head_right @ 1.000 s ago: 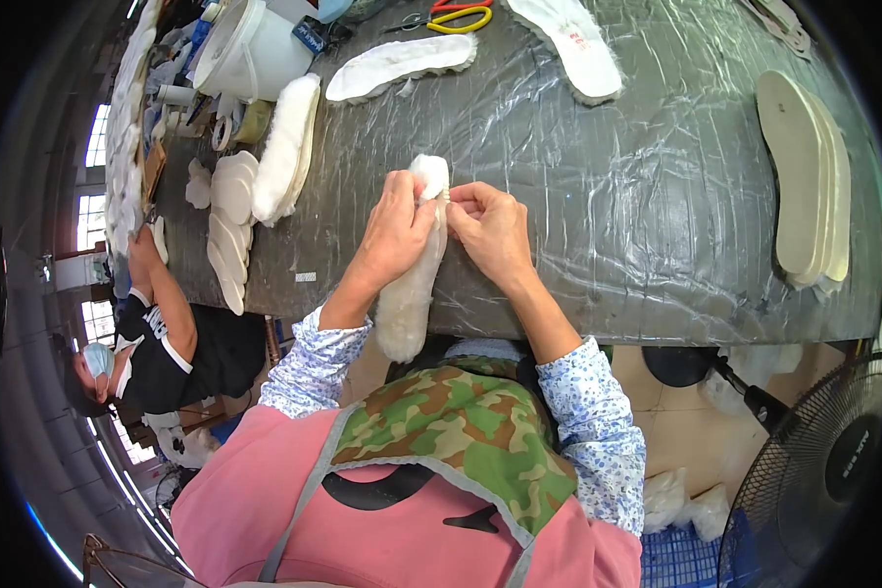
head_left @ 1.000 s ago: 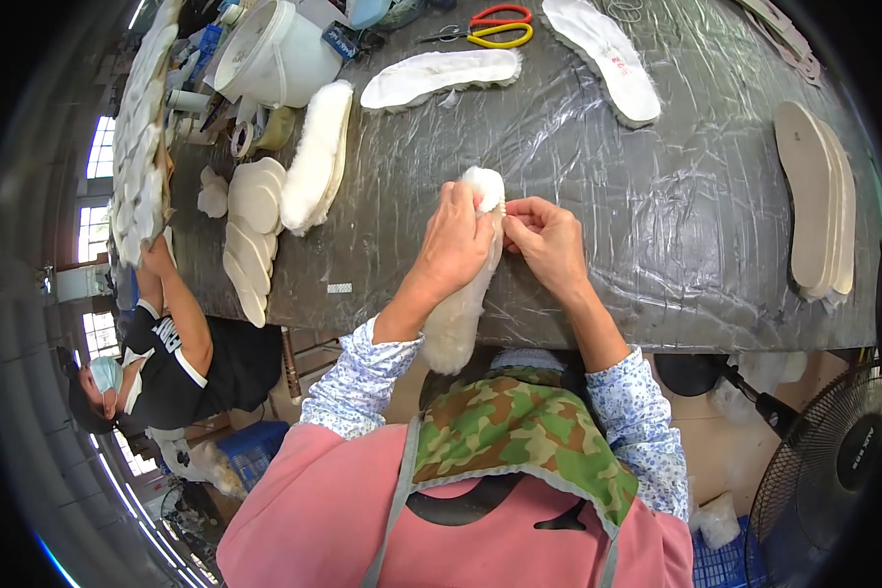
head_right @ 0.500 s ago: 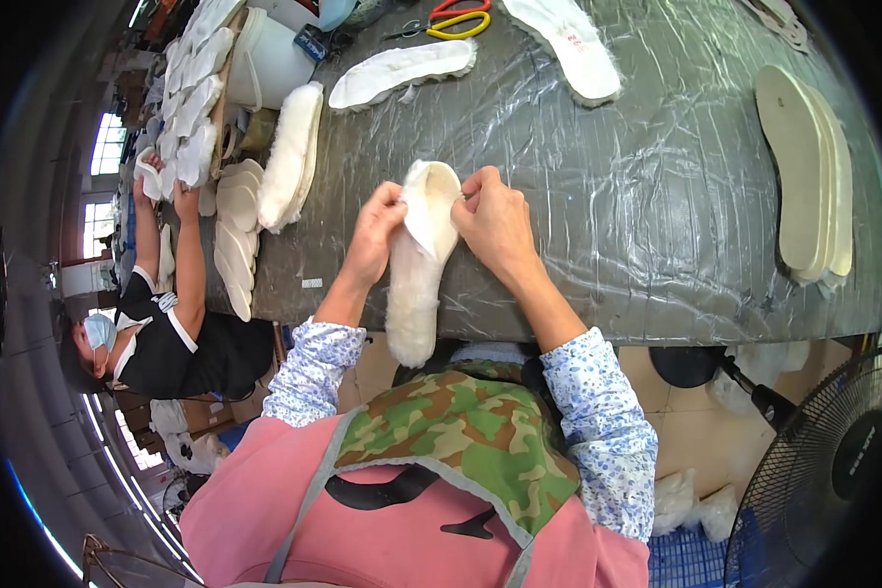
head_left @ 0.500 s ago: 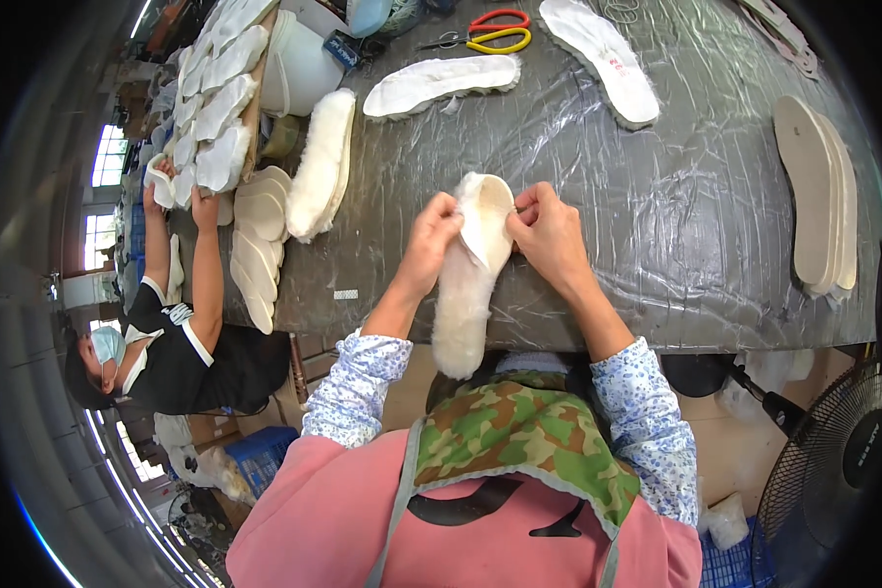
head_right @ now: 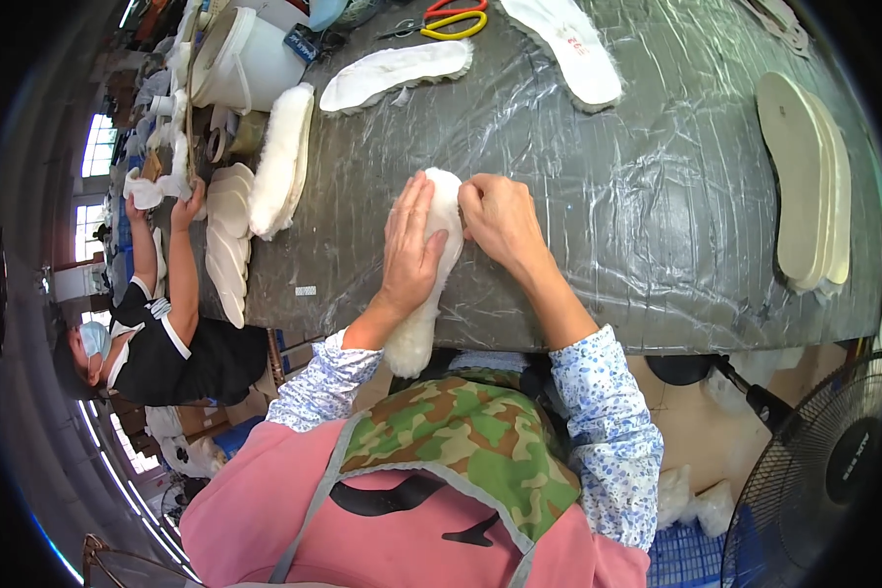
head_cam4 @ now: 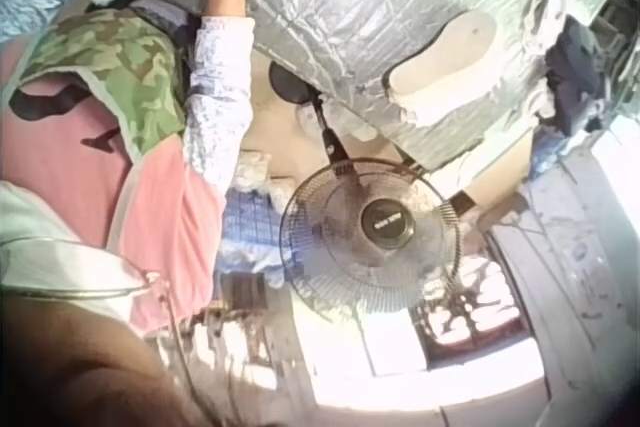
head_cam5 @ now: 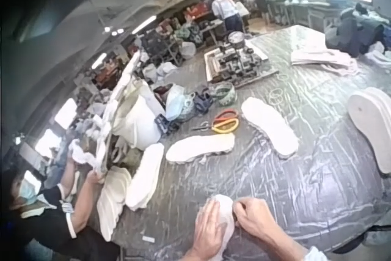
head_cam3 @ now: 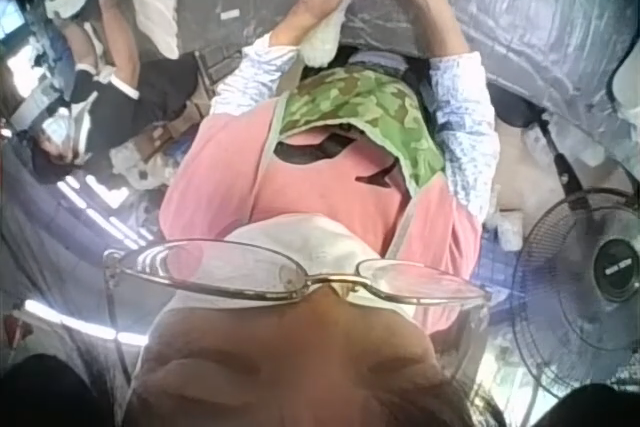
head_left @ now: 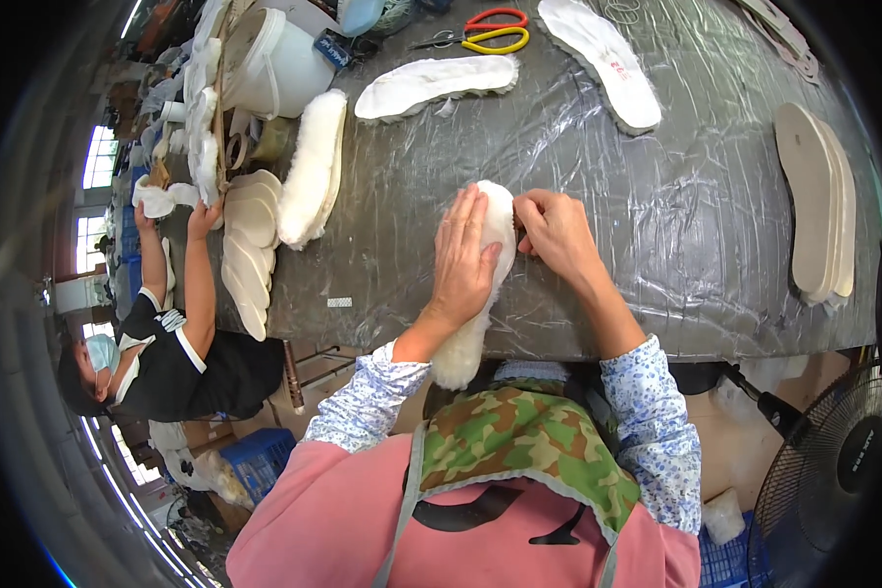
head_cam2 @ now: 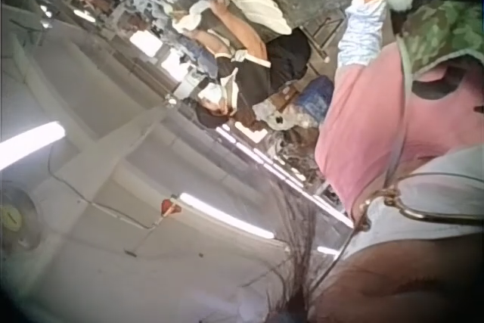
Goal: Cutting and assembling shoe insole components using scissors.
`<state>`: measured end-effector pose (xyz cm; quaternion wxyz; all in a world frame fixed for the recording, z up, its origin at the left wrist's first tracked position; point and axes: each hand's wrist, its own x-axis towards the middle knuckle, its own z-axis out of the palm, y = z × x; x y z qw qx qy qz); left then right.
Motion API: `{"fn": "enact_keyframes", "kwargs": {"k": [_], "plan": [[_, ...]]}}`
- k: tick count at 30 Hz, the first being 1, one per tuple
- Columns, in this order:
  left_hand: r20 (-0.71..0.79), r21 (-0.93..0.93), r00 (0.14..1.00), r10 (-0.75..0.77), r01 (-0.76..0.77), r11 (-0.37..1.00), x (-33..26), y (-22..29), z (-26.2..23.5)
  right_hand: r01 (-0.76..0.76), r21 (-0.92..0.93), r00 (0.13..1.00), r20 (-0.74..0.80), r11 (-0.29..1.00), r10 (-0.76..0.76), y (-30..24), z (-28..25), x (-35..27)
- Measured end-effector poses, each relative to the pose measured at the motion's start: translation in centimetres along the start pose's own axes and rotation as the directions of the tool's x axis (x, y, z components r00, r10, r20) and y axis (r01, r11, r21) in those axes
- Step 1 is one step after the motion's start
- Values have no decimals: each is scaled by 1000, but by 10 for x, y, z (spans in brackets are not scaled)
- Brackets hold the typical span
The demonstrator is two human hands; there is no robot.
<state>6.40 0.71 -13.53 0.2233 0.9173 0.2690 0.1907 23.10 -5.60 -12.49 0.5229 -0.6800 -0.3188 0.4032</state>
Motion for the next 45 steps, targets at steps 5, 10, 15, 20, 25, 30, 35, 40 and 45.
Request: {"fn": "enact_keyframes", "kwargs": {"k": [5,10,15,20,25,30,35,40,45], "plan": [[23,11,1000,18,-18,1000,2,1,3,136,-182,990,-23,974,-142,4,-3,11],[52,31,998,26,-27,999,3,0,0,209,-336,974,-7,918,-225,9,-3,21],[47,33,998,39,-41,999,3,2,0,193,-390,981,44,900,-191,9,-15,27],[12,-28,995,95,-95,995,4,4,-3,202,-391,978,135,898,-161,5,-23,33],[45,29,994,104,-105,994,1,0,-3,228,-481,972,168,847,-166,3,-19,40],[67,120,995,76,-83,989,3,12,-2,236,-472,970,160,850,-181,7,-24,40],[45,68,995,88,-91,994,11,9,-3,181,-433,980,159,883,-123,2,-24,42],[107,99,993,47,-57,993,9,8,-6,212,-479,977,123,852,-174,9,-17,41],[75,85,997,-17,10,996,6,13,-4,235,-355,971,42,905,-236,12,-16,34]]}}
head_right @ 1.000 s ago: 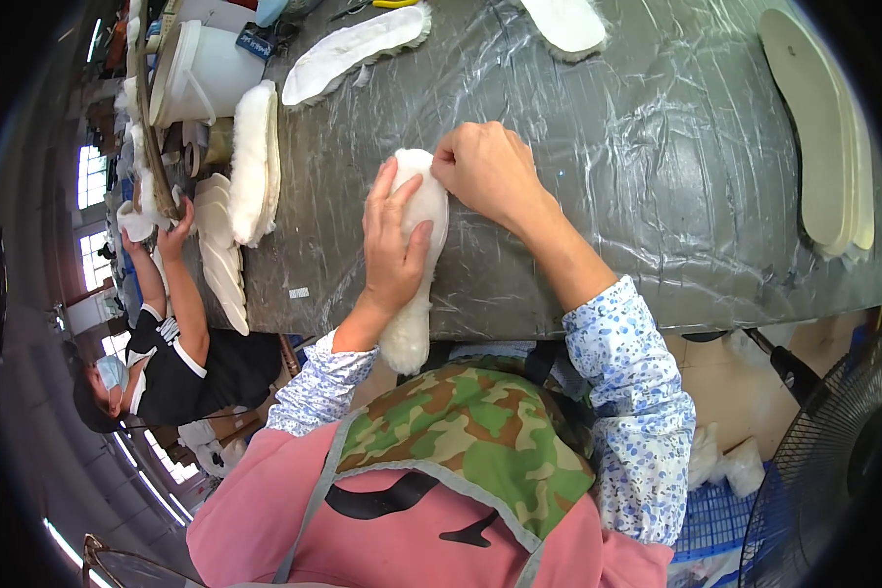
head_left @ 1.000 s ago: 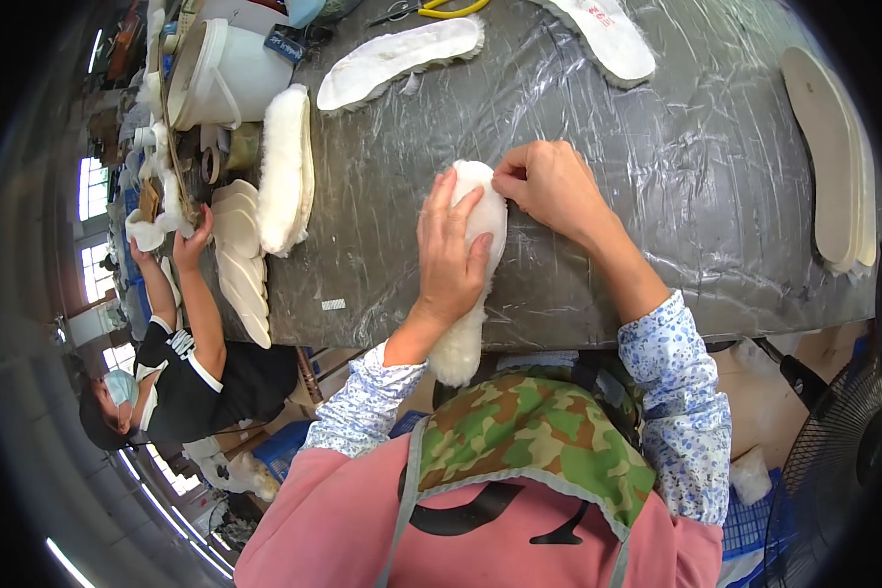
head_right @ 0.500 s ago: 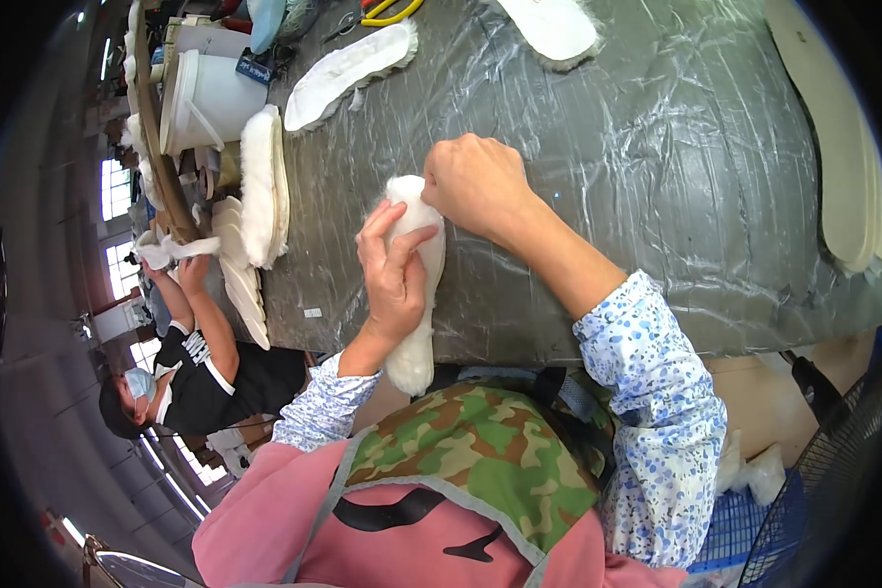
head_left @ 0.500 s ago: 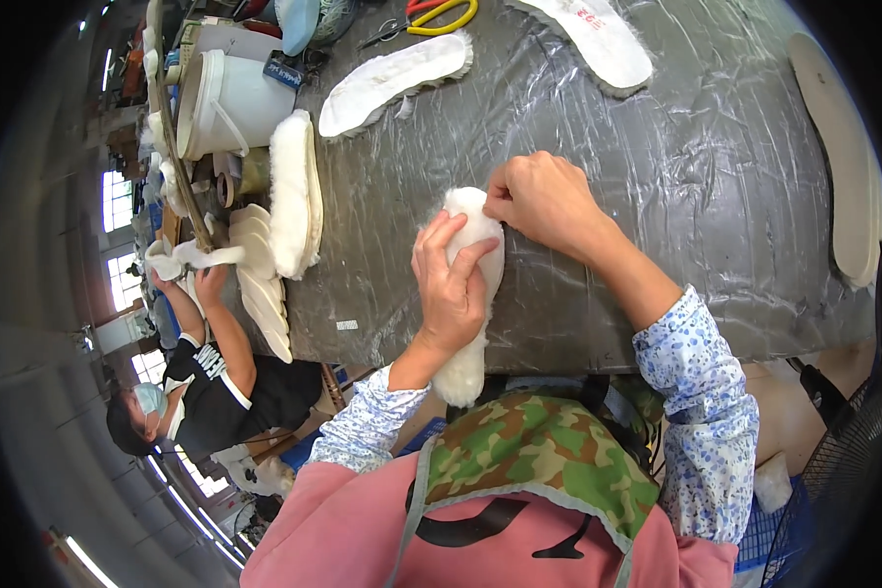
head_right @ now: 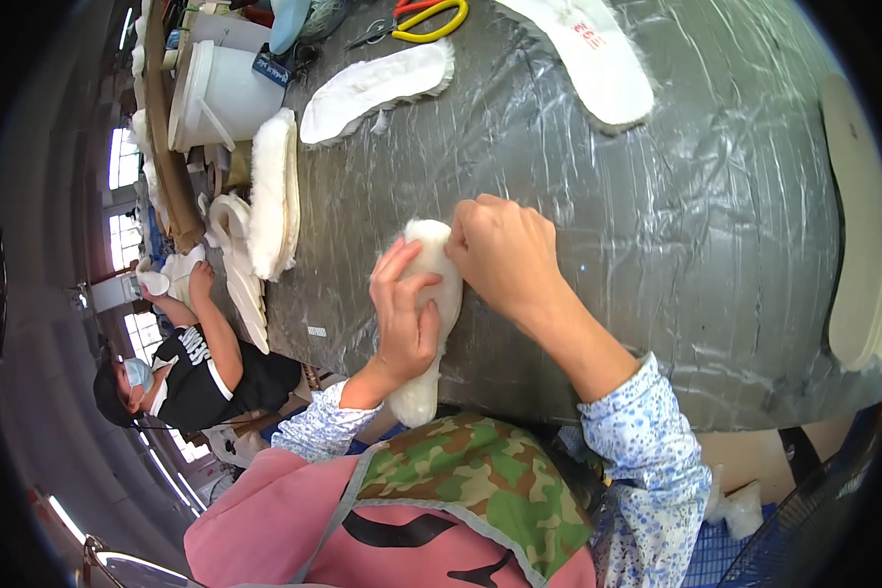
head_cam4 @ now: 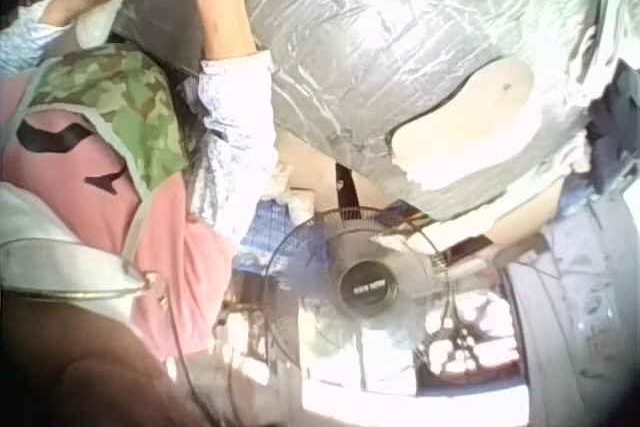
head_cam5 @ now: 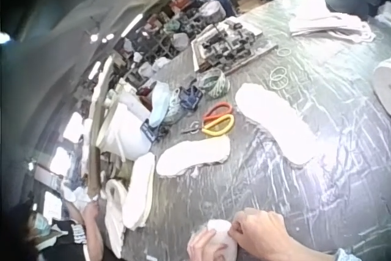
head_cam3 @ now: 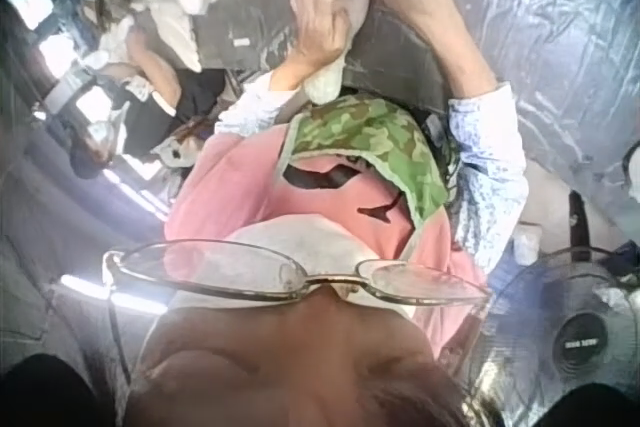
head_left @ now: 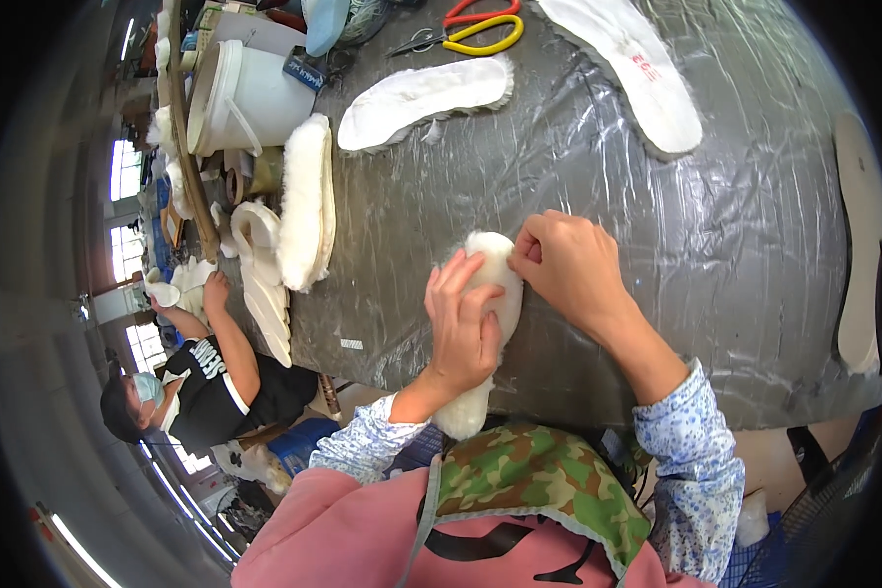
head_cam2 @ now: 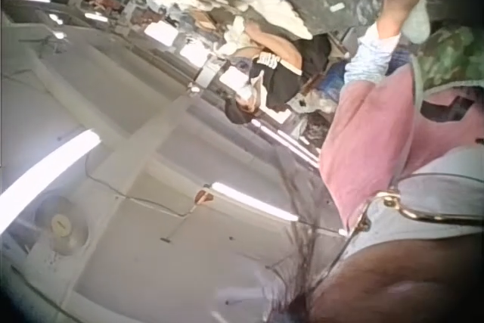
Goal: Cutting and assembling shoe insole components using scissors.
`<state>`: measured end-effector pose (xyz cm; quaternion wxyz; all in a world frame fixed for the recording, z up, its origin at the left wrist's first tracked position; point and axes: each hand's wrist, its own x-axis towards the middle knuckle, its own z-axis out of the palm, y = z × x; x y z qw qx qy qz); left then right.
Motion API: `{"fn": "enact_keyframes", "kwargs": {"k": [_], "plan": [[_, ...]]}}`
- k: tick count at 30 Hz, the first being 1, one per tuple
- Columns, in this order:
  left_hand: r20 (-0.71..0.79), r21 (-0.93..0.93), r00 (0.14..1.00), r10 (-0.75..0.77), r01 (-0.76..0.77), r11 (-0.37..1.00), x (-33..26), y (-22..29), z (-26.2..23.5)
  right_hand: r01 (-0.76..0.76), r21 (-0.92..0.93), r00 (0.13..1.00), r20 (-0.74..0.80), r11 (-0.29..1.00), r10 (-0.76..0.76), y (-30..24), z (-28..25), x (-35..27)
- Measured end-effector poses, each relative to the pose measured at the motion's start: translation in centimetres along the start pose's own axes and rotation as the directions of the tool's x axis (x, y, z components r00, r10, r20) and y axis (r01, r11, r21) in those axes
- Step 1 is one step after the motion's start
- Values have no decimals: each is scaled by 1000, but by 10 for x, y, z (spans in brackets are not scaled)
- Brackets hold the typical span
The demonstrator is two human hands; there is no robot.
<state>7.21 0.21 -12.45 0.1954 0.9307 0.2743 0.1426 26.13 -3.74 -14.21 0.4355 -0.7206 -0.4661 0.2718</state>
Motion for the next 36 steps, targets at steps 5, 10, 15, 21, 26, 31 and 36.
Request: {"fn": "enact_keyframes", "kwargs": {"k": [5,10,15,21,26,31,36], "plan": [[74,81,997,-16,10,997,12,1,-11,-137,57,983,132,989,128,-12,-12,4],[140,61,990,22,-31,998,12,-13,-8,-142,70,982,135,987,131,-6,-17,7],[118,4,993,25,-26,1000,16,-16,-5,-174,209,980,133,962,148,-3,-19,9],[18,-136,998,-54,56,989,29,-23,-11,-37,-67,997,58,997,41,-12,-4,-2],[92,-99,980,-177,186,978,60,-23,-11,-30,-108,998,43,994,35,-11,0,-4],[82,-154,969,-235,245,957,57,-29,-8,-16,-133,998,56,991,24,-14,-1,-1],[76,-187,962,-263,273,944,62,-29,-7,-13,-172,998,57,985,24,-14,0,0]]}}
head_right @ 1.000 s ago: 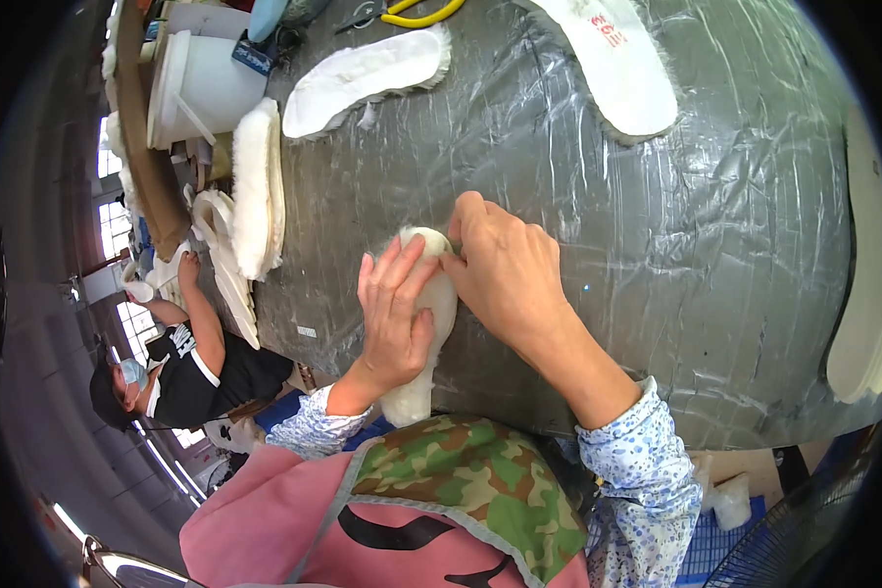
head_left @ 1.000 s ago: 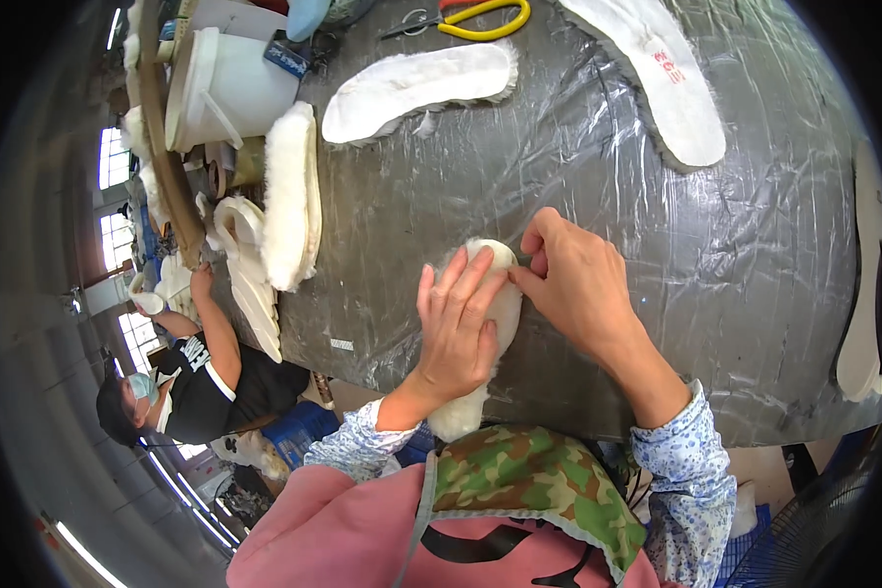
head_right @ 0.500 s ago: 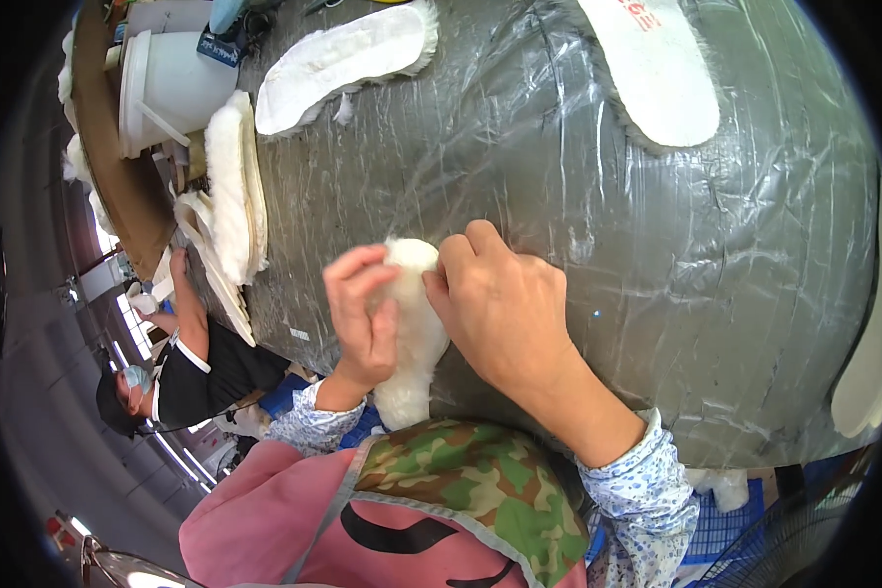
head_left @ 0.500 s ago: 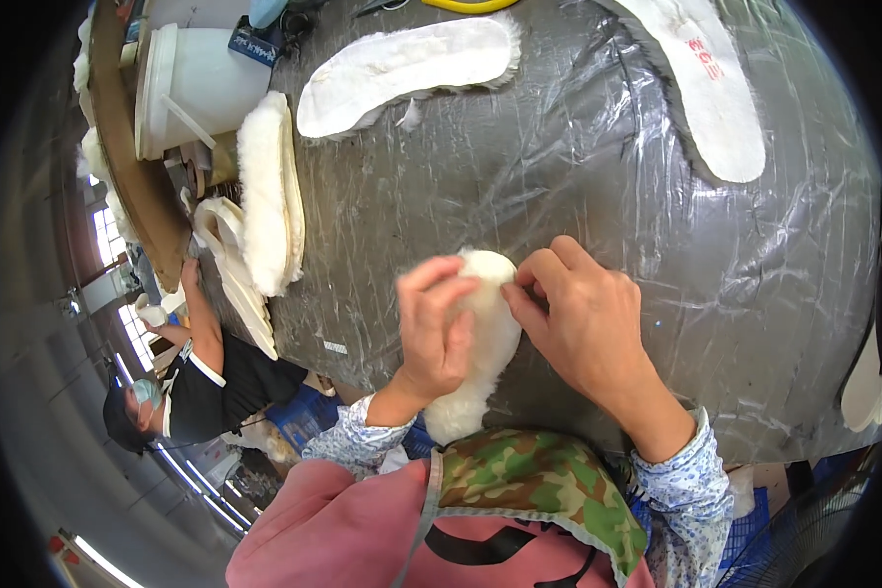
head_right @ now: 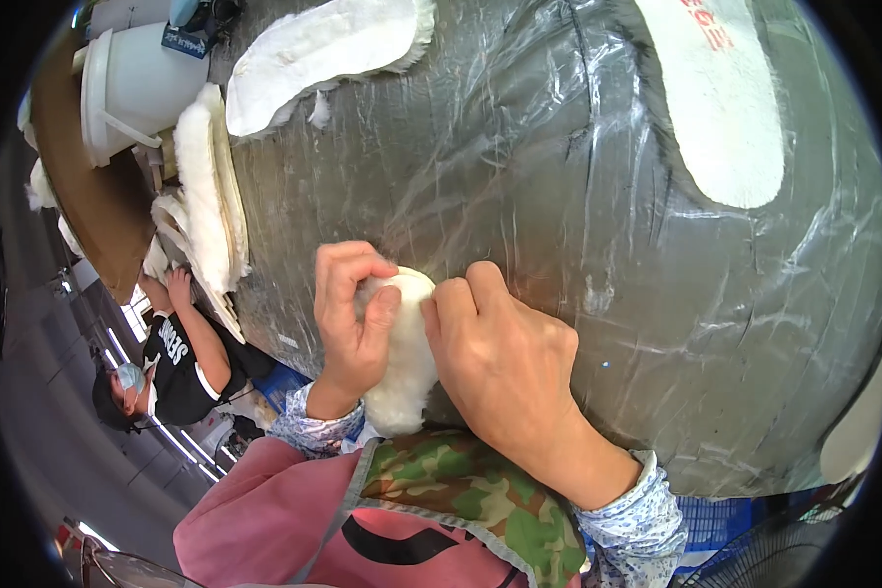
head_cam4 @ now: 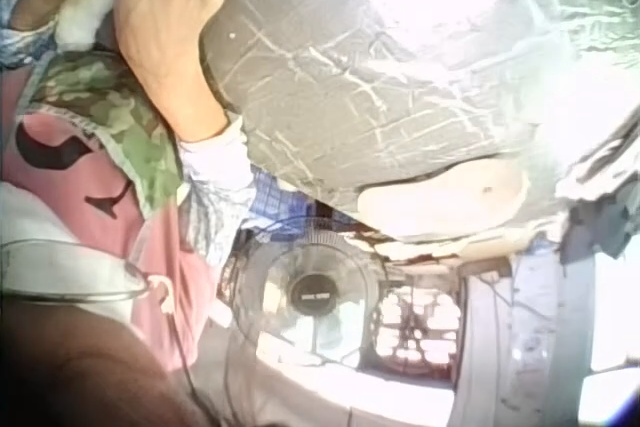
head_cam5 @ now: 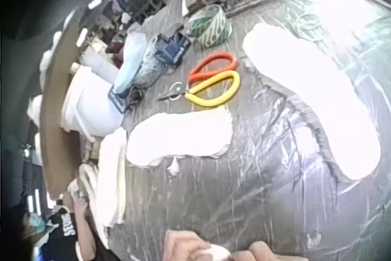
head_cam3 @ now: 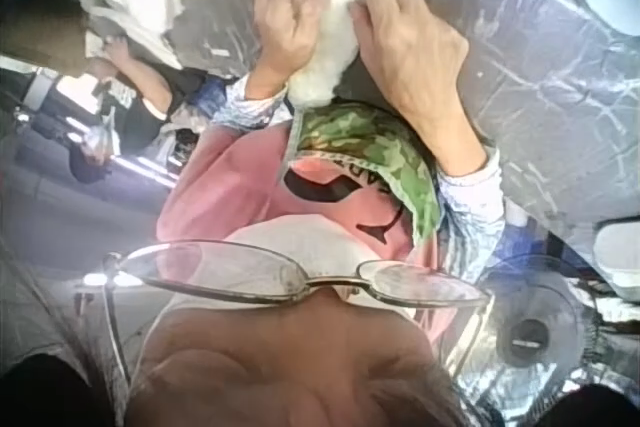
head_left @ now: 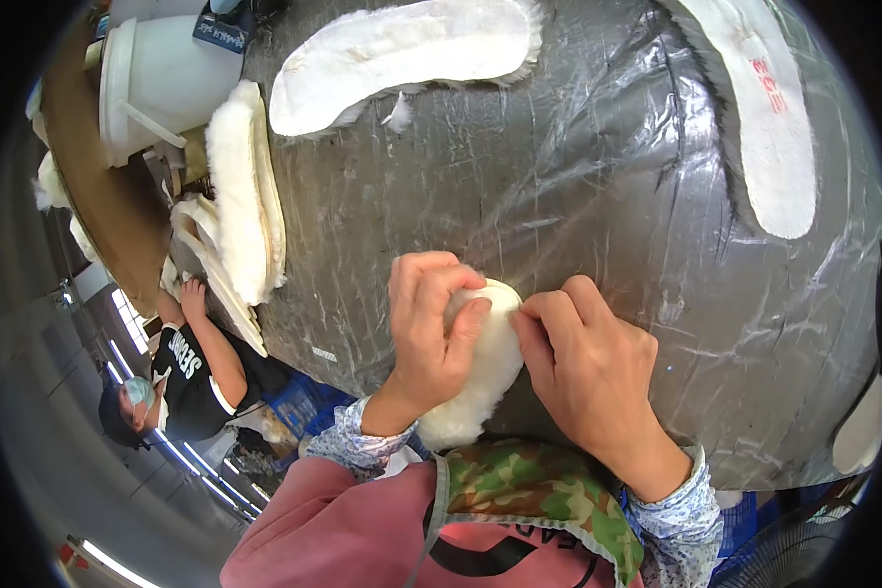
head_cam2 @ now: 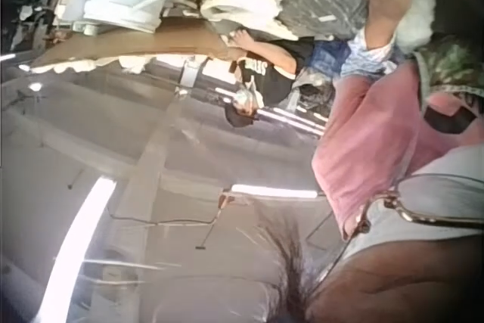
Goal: Cutting and assembling shoe insole components using scissors.
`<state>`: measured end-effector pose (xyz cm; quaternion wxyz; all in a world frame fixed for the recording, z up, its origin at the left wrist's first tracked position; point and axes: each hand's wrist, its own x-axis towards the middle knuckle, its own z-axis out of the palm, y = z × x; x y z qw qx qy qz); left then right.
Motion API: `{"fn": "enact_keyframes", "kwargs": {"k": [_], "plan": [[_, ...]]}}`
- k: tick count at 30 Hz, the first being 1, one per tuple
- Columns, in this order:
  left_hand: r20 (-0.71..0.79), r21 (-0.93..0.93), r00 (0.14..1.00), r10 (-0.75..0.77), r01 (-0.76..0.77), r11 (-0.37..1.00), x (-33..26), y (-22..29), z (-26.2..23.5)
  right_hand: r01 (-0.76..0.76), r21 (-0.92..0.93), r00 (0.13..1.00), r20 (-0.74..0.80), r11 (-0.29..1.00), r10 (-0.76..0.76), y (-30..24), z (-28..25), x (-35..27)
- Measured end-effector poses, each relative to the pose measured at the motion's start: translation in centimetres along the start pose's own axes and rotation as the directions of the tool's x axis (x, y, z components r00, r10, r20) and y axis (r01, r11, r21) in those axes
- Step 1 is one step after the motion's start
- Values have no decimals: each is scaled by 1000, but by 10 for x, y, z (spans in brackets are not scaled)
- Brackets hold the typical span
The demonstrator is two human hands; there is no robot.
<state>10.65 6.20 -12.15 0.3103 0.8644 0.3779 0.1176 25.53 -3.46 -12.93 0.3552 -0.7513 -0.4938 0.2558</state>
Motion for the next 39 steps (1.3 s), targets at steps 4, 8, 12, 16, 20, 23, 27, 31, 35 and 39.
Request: {"fn": "enact_keyframes", "kwargs": {"k": [4,8,12,16,20,23,27,31,35,39], "plan": [[8,4,1000,-22,21,1000,2,-2,2,-44,-49,998,42,998,46,-3,-2,1],[-34,3,999,-41,41,999,0,-5,6,6,-76,1000,-4,997,-6,-1,2,3],[-59,32,998,-31,33,999,3,-4,10,27,-82,999,-22,996,-29,0,4,2],[-62,7,996,-61,62,998,2,-5,11,58,-11,998,-24,998,-58,4,6,1],[-160,-151,984,-82,57,987,-1,-11,12,145,0,989,-25,989,-145,6,9,0],[-184,-236,971,-155,110,966,-6,-6,3,123,-17,992,-34,992,-124,1,9,2],[-123,-34,977,176,-182,983,-25,-2,-15,40,-3,998,-43,999,-40,1,6,5],[-1,190,955,296,-291,938,-45,-9,1,-44,277,999,-3,960,46,10,-1,9],[-14,115,961,277,-273,955,-42,-17,0,-47,373,999,-2,927,51,9,-7,2],[-64,111,951,301,-293,950,-42,-14,5,30,278,996,71,960,-51,2,-8,-20]]}}
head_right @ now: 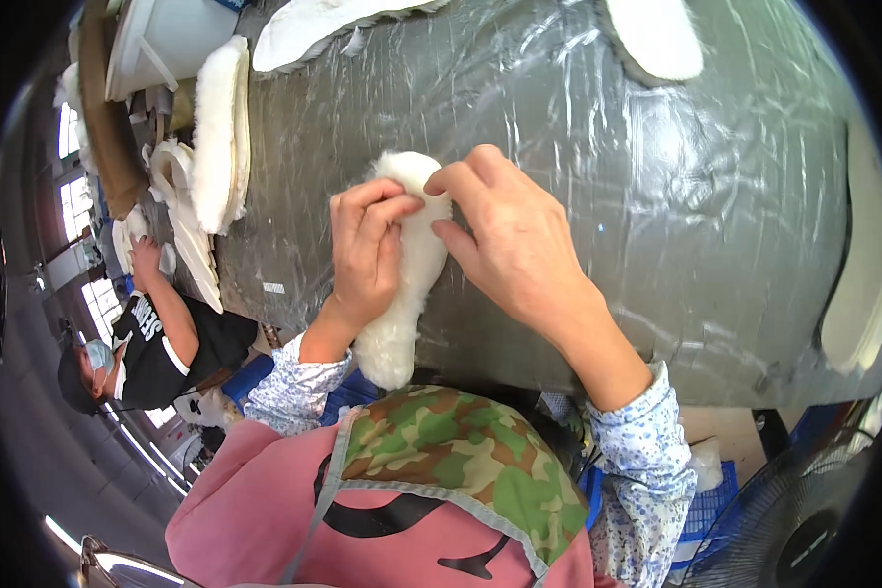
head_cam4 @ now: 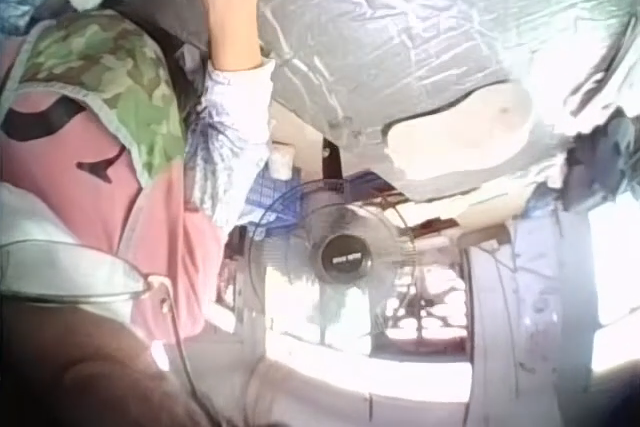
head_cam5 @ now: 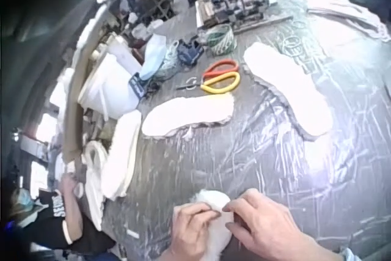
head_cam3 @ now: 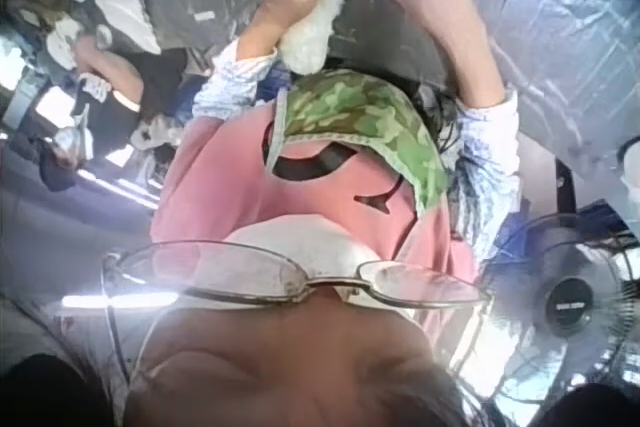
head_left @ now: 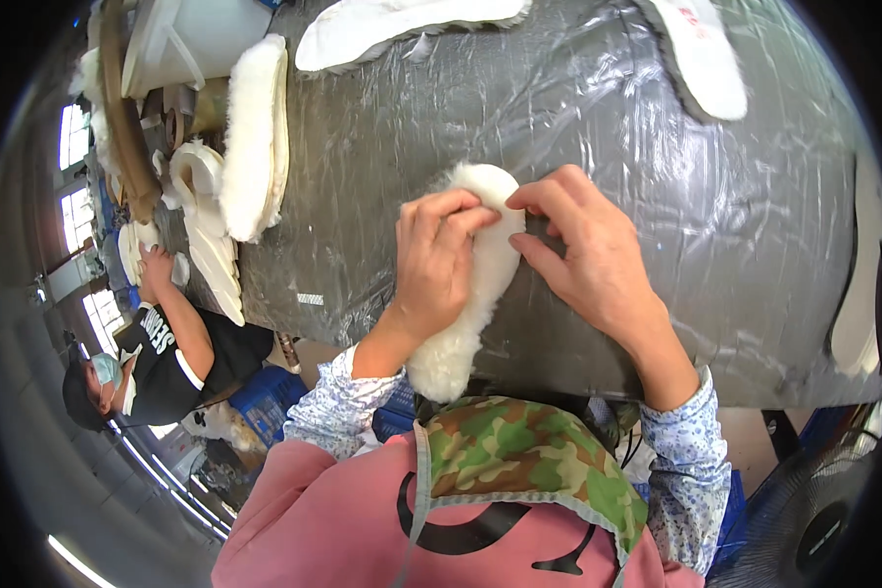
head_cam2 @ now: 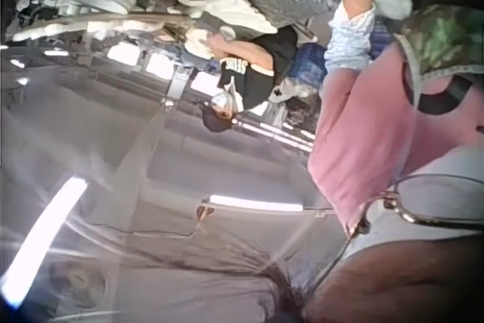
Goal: Cutting and assembling shoe insole components using scissors.
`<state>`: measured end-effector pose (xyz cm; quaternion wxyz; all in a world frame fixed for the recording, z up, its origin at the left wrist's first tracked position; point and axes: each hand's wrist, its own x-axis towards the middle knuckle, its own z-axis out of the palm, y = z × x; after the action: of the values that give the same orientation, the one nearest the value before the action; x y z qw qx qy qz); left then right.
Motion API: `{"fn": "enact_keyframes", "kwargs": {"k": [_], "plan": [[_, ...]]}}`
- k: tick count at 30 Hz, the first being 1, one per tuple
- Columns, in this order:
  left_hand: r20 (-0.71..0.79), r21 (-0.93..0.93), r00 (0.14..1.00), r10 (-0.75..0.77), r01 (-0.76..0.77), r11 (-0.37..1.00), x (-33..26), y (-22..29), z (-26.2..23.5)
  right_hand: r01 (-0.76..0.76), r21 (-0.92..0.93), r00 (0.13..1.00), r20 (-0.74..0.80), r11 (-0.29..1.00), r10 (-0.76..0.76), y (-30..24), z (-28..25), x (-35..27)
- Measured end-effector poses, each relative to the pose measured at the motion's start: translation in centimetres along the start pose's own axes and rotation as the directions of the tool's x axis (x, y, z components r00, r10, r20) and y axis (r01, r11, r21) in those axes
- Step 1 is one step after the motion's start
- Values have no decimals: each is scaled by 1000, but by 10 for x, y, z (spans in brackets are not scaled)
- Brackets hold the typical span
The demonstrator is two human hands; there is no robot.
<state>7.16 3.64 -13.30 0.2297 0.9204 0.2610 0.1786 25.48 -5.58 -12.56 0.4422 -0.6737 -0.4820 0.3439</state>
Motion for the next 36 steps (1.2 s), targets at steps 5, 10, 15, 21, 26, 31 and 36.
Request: {"fn": "enact_keyframes", "kwargs": {"k": [5,10,15,21,26,31,36], "plan": [[147,93,988,54,-68,993,0,11,-15,109,2,985,-137,994,-107,11,-1,-19],[210,138,978,2,-32,990,-14,25,-2,210,-179,952,-188,961,-243,7,11,-29],[244,65,969,23,-40,997,-17,14,-2,152,-294,952,-215,944,-220,8,18,-24],[194,195,981,-11,-27,980,-42,36,-10,101,-42,991,-81,994,-104,21,-12,-8],[249,325,965,-78,-7,946,-55,47,4,510,-496,839,105,702,-535,27,22,-20],[257,239,966,41,-105,965,-56,24,-13,375,-465,926,165,801,-338,11,-10,23],[199,236,980,31,-79,969,-67,18,-31,290,-71,947,163,954,-275,12,13,40]]}}
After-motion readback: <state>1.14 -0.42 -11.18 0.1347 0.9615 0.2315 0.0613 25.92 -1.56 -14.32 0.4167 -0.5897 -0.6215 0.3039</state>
